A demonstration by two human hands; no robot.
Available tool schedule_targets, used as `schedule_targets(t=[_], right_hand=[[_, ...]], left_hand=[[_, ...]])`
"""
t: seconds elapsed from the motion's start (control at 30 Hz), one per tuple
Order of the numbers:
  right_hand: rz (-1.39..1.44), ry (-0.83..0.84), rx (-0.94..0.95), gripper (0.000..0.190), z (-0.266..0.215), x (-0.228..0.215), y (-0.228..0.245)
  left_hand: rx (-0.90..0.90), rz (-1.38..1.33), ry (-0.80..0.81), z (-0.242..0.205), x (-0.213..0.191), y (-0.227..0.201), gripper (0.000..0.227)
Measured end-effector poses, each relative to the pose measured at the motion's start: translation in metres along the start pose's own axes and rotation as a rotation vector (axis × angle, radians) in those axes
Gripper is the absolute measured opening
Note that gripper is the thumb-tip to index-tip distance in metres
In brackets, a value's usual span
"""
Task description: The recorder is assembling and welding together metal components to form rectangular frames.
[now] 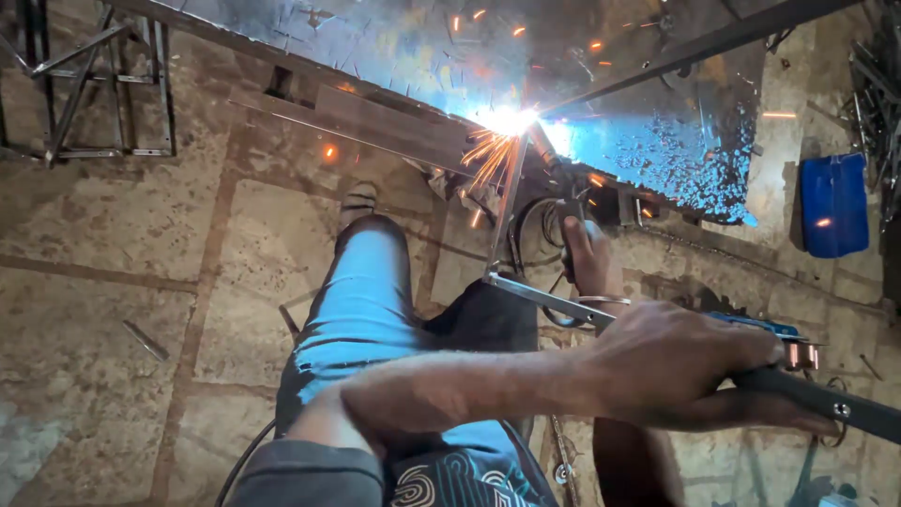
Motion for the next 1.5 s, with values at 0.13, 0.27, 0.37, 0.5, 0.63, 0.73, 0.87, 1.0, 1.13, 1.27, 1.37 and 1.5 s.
schedule_targets(t=[0.13,0.27,0.37,0.5,0.63,0.73,0.87,1.0,1.13,1.27,1.37,1.5], right_hand=[[-0.069,0.029,0.03,0.048,-0.008,0.004,0.014],[0.058,-0.009,-0.011,0.045,0.004,-0.001,-0.014],[0.098,-0.033,-0.032,0.044,0.029,-0.007,-0.071],[0.098,-0.026,-0.02,0.045,0.048,-0.014,-0.124],[0.099,-0.02,-0.004,0.046,0.049,-0.015,-0.131],[0.099,-0.017,0.007,0.047,0.044,-0.016,-0.126],[0.098,-0.01,0.022,0.048,0.036,-0.015,-0.112],[0.099,0.0,0.035,0.049,0.032,-0.011,-0.094],[0.1,0.006,0.051,0.05,0.022,-0.008,-0.075],[0.099,0.015,0.064,0.051,0.012,-0.006,-0.053],[0.102,0.024,0.069,0.052,0.005,-0.001,-0.034],[0.125,0.013,0.159,0.044,-0.008,0.004,-0.016]], left_hand=[[0.047,-0.048,-0.044,-0.001,0.001,0.002,0.055],[0.12,-0.1,-0.12,-0.001,0.002,0.002,0.058],[0.07,-0.035,-0.031,0.0,0.008,0.003,0.052],[0.045,-0.032,0.004,-0.002,0.013,0.005,0.049],[0.135,-0.061,-0.126,-0.005,0.003,-0.001,0.051],[0.145,-0.056,-0.141,-0.009,0.001,-0.002,0.05],[0.084,-0.035,-0.066,-0.004,0.006,-0.001,0.049],[0.06,-0.116,-0.065,-0.006,-0.017,-0.015,0.055],[0.09,-0.125,-0.126,-0.008,-0.018,-0.013,0.056],[0.109,-0.1,-0.15,-0.01,-0.004,-0.003,0.061],[0.08,-0.031,-0.082,-0.005,0.003,0.003,0.061],[0.102,0.012,-0.092,-0.008,0.004,0.003,0.062]])
Point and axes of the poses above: each hand's wrist, its own z-axis towards the middle knuckle, its own x-axis out of the palm, y = z × x, the point moved 10 cm from there along z, towards the middle knuckle, and after that the axes turned 3 degrees about z, right-handed, at the moved point
